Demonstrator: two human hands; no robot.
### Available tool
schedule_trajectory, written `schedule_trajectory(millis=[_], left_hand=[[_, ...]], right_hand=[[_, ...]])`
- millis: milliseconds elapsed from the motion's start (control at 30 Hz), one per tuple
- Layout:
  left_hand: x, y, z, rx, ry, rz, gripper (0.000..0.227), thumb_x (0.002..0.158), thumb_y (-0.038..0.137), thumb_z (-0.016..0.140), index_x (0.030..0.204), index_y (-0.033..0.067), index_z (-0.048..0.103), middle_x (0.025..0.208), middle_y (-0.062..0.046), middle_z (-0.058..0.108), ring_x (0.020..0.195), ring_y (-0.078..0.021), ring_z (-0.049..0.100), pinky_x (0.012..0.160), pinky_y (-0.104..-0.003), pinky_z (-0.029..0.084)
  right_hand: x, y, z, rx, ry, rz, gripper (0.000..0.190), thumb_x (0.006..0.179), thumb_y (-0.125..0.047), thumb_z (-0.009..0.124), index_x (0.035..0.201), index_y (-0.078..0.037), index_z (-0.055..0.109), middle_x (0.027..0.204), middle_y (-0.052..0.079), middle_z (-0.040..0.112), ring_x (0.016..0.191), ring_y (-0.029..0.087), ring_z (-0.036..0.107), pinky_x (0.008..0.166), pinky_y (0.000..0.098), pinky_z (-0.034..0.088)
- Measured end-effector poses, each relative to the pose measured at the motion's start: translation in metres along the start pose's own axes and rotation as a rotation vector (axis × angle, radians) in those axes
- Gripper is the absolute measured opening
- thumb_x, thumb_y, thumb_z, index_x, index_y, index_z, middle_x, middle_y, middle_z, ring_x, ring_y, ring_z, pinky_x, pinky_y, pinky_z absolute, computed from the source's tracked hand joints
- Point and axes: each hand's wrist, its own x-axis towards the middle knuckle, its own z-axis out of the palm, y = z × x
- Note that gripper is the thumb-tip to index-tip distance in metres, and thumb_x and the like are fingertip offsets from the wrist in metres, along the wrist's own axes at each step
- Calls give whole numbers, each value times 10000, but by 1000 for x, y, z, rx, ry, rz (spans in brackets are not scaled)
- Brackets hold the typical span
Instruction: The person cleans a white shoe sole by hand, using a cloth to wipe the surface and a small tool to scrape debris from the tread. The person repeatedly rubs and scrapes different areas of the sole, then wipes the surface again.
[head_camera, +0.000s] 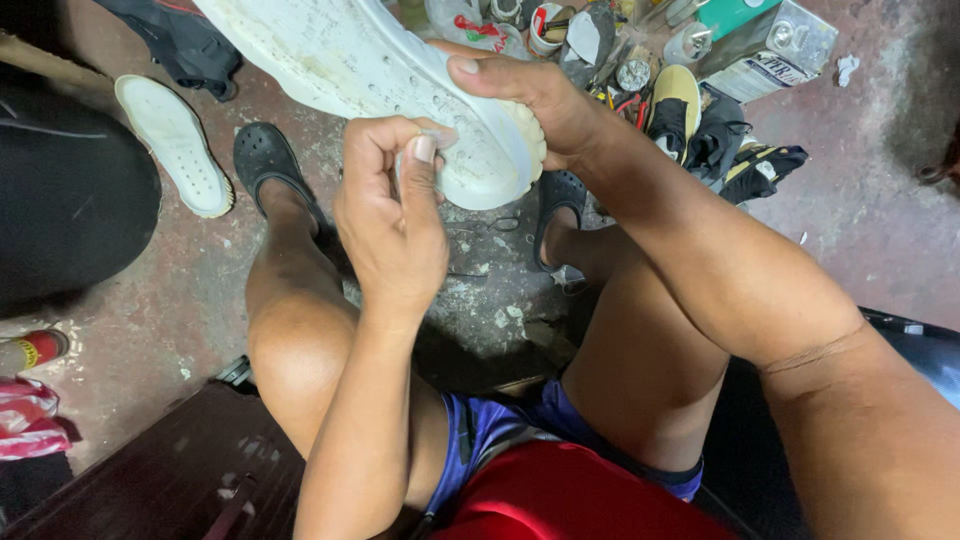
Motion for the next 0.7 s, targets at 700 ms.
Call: schedule_trajectory(millis=[700], left_hand=[[9,-7,0,253,-91,157,200,1045,137,690,1129,57,527,875,-130,675,765,-305,686,695,-417,525]], right_hand=[[1,-1,12,-117,90,115,716,1039,-336,594,1615,-1,329,1507,152,544,1333,193,580,1148,345,475]])
